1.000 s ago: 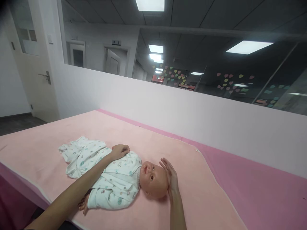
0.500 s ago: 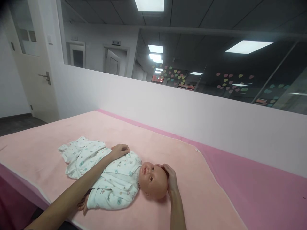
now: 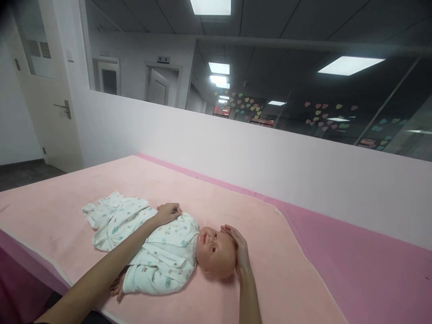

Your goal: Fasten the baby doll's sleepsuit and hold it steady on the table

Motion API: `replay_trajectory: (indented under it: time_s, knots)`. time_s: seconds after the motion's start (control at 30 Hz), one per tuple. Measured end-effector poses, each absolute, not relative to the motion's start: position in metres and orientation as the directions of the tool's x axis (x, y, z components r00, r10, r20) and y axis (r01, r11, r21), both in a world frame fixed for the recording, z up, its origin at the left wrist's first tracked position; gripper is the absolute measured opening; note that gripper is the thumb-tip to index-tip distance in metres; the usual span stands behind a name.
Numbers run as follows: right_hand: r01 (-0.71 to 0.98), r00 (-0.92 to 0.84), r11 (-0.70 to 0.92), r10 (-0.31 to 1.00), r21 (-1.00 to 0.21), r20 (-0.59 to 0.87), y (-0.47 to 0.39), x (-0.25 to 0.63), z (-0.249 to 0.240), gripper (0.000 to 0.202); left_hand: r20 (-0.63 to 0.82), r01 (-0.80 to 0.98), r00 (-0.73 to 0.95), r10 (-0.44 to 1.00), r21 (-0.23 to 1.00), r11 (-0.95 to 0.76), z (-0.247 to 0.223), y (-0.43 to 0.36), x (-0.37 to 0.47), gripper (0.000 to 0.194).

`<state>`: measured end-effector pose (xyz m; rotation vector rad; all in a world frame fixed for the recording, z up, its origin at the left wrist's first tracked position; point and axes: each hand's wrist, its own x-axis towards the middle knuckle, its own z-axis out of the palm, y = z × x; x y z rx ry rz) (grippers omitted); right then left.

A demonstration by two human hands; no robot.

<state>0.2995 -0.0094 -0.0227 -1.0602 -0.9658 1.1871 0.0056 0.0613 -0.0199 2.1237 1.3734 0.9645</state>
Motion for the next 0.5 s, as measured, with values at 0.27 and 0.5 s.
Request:
replay_trajectory:
  time_s: [0.27, 0.5]
  knots:
    - [-0.123, 0.064, 0.069, 0.996, -0.99, 0.062, -0.0094, 0.2998, -0.0226, 0.035, 0.322, 0.61, 0.297, 0.899, 0.66, -0.438, -0.0246, 0.0651, 0.0061, 0.006]
    - [-0.128, 0.088, 0.054, 0.995, -0.99, 0.043, -0.0113, 0.297, -0.0185, 0.033, 0.321, 0.612, 0.3, 0.898, 0.657, -0.44, -0.0249, 0.0649, 0.0056, 0.007]
